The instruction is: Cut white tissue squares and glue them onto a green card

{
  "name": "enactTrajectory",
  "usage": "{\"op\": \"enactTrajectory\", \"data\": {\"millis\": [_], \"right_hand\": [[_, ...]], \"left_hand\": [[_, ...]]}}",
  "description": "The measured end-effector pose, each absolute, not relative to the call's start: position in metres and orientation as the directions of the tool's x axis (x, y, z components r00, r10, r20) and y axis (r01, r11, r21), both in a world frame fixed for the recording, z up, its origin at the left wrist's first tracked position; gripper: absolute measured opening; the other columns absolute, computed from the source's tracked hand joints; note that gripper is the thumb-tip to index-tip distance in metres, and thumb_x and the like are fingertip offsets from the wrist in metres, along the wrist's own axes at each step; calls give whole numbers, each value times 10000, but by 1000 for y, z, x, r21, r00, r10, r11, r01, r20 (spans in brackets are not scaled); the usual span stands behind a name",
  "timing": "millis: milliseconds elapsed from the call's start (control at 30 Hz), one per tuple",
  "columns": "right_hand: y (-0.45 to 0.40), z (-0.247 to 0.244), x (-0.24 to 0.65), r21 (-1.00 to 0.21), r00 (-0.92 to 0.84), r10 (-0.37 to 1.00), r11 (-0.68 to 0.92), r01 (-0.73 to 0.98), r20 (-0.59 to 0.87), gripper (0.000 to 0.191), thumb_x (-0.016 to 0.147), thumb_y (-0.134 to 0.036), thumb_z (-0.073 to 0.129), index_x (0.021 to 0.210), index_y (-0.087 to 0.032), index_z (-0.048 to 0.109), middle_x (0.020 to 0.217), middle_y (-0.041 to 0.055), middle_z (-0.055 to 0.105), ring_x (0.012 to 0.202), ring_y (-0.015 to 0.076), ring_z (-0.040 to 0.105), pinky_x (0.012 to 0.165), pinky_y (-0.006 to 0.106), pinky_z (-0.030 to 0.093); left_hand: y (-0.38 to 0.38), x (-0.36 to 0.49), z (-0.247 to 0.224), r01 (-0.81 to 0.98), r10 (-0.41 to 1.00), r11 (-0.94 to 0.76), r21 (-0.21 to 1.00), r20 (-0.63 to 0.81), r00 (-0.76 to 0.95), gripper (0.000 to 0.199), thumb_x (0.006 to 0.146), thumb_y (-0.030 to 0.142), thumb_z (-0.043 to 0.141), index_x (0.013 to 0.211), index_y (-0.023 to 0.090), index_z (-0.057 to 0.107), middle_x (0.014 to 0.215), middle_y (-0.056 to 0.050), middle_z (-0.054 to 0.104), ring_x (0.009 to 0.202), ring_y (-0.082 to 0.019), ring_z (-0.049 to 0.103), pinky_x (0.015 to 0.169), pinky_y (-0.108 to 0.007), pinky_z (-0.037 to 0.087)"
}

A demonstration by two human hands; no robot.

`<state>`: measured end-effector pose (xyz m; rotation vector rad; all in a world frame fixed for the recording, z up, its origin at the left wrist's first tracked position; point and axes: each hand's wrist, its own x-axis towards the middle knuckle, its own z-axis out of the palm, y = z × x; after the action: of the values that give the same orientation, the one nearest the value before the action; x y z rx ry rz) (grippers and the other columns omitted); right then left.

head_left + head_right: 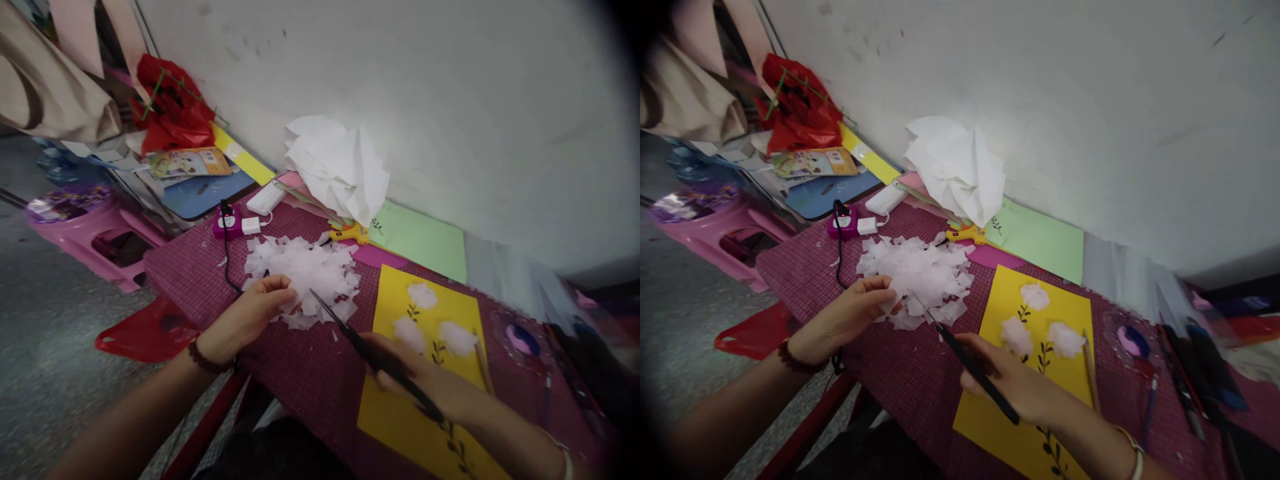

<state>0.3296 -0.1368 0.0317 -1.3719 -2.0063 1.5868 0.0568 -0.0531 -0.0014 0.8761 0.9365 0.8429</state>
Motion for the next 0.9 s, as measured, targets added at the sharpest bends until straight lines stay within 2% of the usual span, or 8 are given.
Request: {"op": "enactTrajectory", "data": {"millis": [100,233,400,533,667,900], "right_hand": [[-135,32,325,-858,-539,730,-126,498,-420,663,842,-522,585,1371,-133,495,1093,152,620,917,263,580,815,411,510],[-131,33,318,-879,-554,724,-153,451,-411,638,843,-550,574,1312,-119,532,954,111,589,814,223,541,751,382,486],[-131,34,318,-919,-514,789,-158,361,-337,533,844,-606,566,1126,-157,613,795,39,512,689,162,465,668,324,438],[-135,30,323,-916,-527,771,-180,358,-357,594,844,-678,527,1140,-169,611,772,33,498,672,158,461,635,314,418],[-138,29,324,-904,-543,739,-219,367,-399,621,825,-676,554,1182,-170,597,758,25,488,671,156,445,642,319,416],[-133,29,318,-916,-559,738,-207,345,-378,483,819,-621,603,994,-172,571,799,24,498,685,142,449,644,306,387]], "left_hand": [[-54,62,-3,-190,854,414,890,-308,419,200,649,281,747,672,188,571,573,37,586,539,-104,539,553,-235,377],[-56,67,-6,-180,854,401,898,-295,430,160,689,272,737,674,193,599,582,34,597,535,-100,532,557,-236,384],[-55,66,-6,-252,865,441,861,-334,374,197,649,240,769,662,185,581,572,44,575,523,-92,540,541,-221,393],[-53,63,-2,-305,876,453,838,-354,328,246,628,261,793,699,181,571,583,55,560,523,-97,562,538,-222,417],[-52,63,0,-341,895,428,837,-339,291,259,617,258,809,735,183,591,621,60,568,530,-88,559,555,-228,438],[-56,67,-8,-228,864,431,873,-326,384,206,664,297,775,661,163,619,575,31,569,504,-80,492,528,-219,362]]}}
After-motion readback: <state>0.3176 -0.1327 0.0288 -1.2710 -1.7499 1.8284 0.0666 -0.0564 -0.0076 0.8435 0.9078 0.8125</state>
